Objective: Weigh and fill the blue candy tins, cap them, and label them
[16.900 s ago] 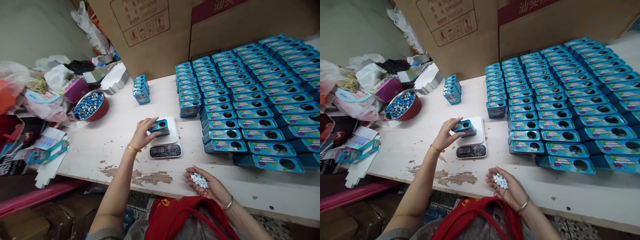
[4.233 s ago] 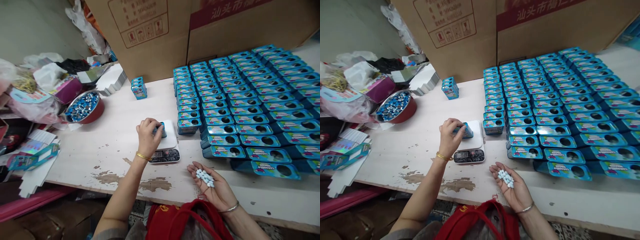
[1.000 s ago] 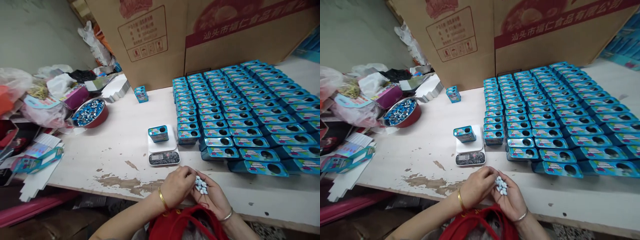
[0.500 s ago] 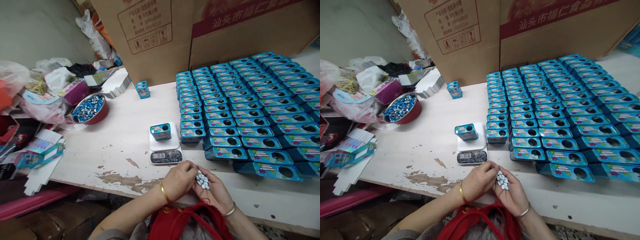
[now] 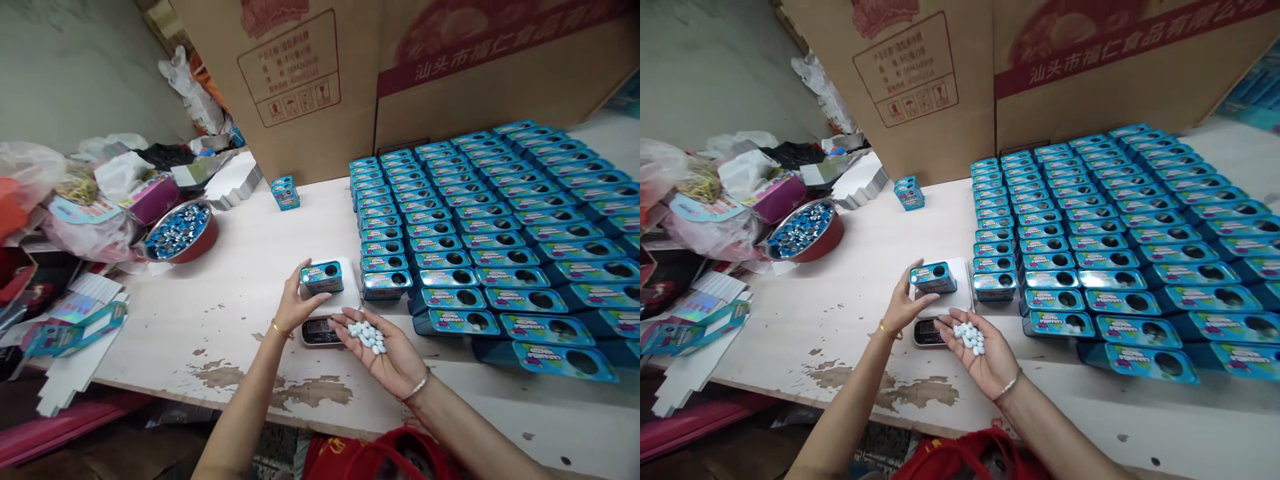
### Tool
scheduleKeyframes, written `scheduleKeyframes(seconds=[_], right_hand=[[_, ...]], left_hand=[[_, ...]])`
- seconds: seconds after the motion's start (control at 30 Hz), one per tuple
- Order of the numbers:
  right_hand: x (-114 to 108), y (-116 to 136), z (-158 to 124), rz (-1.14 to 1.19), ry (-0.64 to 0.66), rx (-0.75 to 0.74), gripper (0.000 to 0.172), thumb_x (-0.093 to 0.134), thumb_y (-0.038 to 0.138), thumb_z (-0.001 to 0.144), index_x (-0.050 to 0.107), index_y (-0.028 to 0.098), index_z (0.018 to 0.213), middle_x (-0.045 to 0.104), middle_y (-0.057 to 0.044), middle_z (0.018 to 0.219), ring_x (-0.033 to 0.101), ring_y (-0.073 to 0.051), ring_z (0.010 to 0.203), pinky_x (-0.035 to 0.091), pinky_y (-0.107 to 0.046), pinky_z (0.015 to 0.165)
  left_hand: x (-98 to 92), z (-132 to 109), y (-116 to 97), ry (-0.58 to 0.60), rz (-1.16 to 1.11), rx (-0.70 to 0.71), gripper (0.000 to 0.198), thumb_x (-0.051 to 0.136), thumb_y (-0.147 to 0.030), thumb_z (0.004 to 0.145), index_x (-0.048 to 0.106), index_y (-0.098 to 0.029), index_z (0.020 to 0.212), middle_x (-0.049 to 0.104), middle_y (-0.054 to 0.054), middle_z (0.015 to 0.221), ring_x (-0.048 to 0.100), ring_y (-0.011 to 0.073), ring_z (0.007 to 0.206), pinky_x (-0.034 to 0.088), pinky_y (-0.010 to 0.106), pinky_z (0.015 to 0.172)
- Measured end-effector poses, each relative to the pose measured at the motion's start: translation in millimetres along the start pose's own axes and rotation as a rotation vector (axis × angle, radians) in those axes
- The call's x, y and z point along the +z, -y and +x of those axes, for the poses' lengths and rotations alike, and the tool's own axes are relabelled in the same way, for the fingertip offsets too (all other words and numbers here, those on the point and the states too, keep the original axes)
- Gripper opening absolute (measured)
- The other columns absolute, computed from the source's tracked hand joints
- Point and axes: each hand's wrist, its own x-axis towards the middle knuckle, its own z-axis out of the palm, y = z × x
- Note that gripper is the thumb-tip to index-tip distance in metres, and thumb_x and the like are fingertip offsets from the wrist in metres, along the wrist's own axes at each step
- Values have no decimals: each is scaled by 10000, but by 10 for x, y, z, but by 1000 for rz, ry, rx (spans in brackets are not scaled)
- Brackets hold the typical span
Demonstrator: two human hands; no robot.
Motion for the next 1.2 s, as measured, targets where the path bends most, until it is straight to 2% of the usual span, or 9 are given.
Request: scheduleKeyframes(seconds=[0.1, 0.23, 0.33, 0.43, 0.53, 0.73, 0.87, 1.03, 1.2], right_hand=[[94, -6, 120, 40, 4, -30, 235, 464, 195, 883, 637, 40, 910, 707, -174, 883, 676, -226, 920, 534, -341, 865], [95, 12, 175, 190, 9, -105, 202, 459, 185, 887, 644, 107, 902, 726, -83, 821, 687, -169, 801, 559, -344, 803], [62, -3, 167, 247, -37, -106, 233, 432, 171, 888, 656, 105, 883, 733, -75, 793, 686, -146, 725, 575, -273, 687], [57, -48, 140, 227, -22, -67, 251, 423, 151, 876, 666, 88, 893, 734, -92, 789, 689, -148, 710, 572, -249, 668], [84, -82, 106, 213, -14, -51, 287, 381, 137, 887, 660, 77, 915, 732, -104, 803, 692, -161, 739, 576, -284, 704], [93, -62, 83, 213, -21, -54, 225, 430, 122, 872, 643, 72, 925, 730, -94, 811, 688, -164, 790, 576, -311, 757], [84, -47, 75, 211, -28, -63, 210, 450, 120, 865, 635, 72, 951, 730, -84, 809, 685, -163, 816, 570, -321, 794], [54, -40, 55, 203, -20, -120, 179, 463, 93, 848, 637, 98, 894, 727, -75, 811, 684, -152, 830, 553, -321, 842], [-119, 47, 29, 117, -27, -162, 164, 516, 112, 815, 641, 85, 918, 720, -136, 887, 671, -220, 941, 559, -333, 838]], left_hand=[[27, 44, -1, 73, -21, 86, 413, 626, -343, 777, 510, -195, 1144, 617, 69, 1033, 591, 203, 949, 463, 345, 826], [-32, -33, -236, 142, 340, 472, 311, 563, -190, 788, 550, -224, 1097, 627, 79, 1089, 562, 216, 998, 407, 389, 862], [-91, -152, -437, 144, 552, 707, 265, 534, -136, 804, 574, -247, 1041, 659, 57, 1054, 575, 201, 995, 371, 386, 885], [-114, -265, -555, 54, 625, 785, 212, 571, -136, 806, 584, -265, 974, 683, 16, 996, 593, 169, 988, 346, 365, 908], [-127, -328, -572, -17, 678, 804, 181, 604, -137, 794, 593, -256, 930, 691, 7, 965, 605, 157, 958, 341, 357, 899], [-156, -358, -504, -87, 699, 778, 192, 592, -131, 795, 589, -254, 942, 687, 22, 929, 610, 170, 941, 351, 361, 864], [-132, -385, -452, -112, 602, 696, 278, 586, -120, 774, 568, -288, 994, 671, 22, 949, 603, 183, 947, 354, 371, 849], [-64, -352, -300, -85, 344, 440, 336, 607, -161, 757, 522, -257, 1069, 630, 53, 983, 578, 192, 907, 382, 374, 818], [25, -138, -92, -47, 59, 112, 318, 648, -276, 763, 534, -215, 1055, 599, 47, 974, 573, 188, 915, 434, 338, 826]])
